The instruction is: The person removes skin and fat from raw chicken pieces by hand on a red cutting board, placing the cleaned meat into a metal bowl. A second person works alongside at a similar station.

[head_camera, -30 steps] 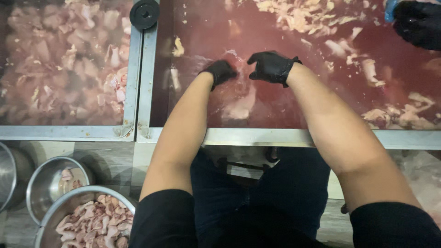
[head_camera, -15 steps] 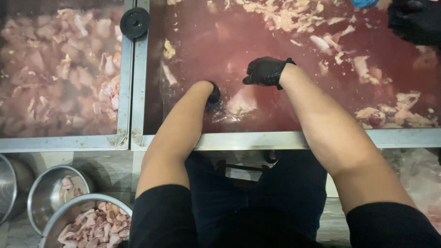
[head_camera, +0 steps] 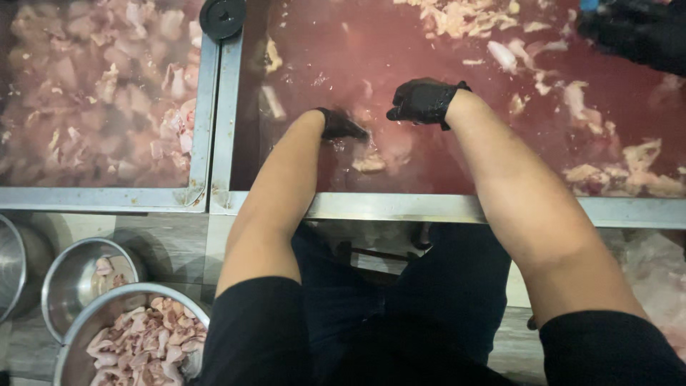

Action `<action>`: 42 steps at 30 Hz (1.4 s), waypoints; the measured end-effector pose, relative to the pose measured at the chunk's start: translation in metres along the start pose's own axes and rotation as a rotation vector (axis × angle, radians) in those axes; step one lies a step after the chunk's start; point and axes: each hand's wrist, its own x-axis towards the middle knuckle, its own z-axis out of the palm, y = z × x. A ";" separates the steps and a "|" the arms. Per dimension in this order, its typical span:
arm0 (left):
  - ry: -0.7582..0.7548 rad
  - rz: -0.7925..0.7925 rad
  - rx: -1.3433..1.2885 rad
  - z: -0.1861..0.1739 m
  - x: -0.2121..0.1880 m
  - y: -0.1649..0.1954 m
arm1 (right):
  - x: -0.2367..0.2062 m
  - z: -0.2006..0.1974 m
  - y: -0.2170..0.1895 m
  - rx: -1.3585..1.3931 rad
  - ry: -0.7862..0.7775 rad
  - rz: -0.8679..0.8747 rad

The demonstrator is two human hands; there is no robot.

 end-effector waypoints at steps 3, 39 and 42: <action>-0.056 0.038 -0.140 0.010 0.012 0.017 | 0.000 -0.001 0.002 0.114 -0.043 0.127; 0.436 -0.081 -1.266 -0.018 -0.012 0.039 | 0.000 -0.001 0.008 0.455 0.715 -0.240; 0.210 0.340 -1.618 -0.021 -0.012 0.042 | 0.006 0.004 0.006 0.290 0.815 -0.435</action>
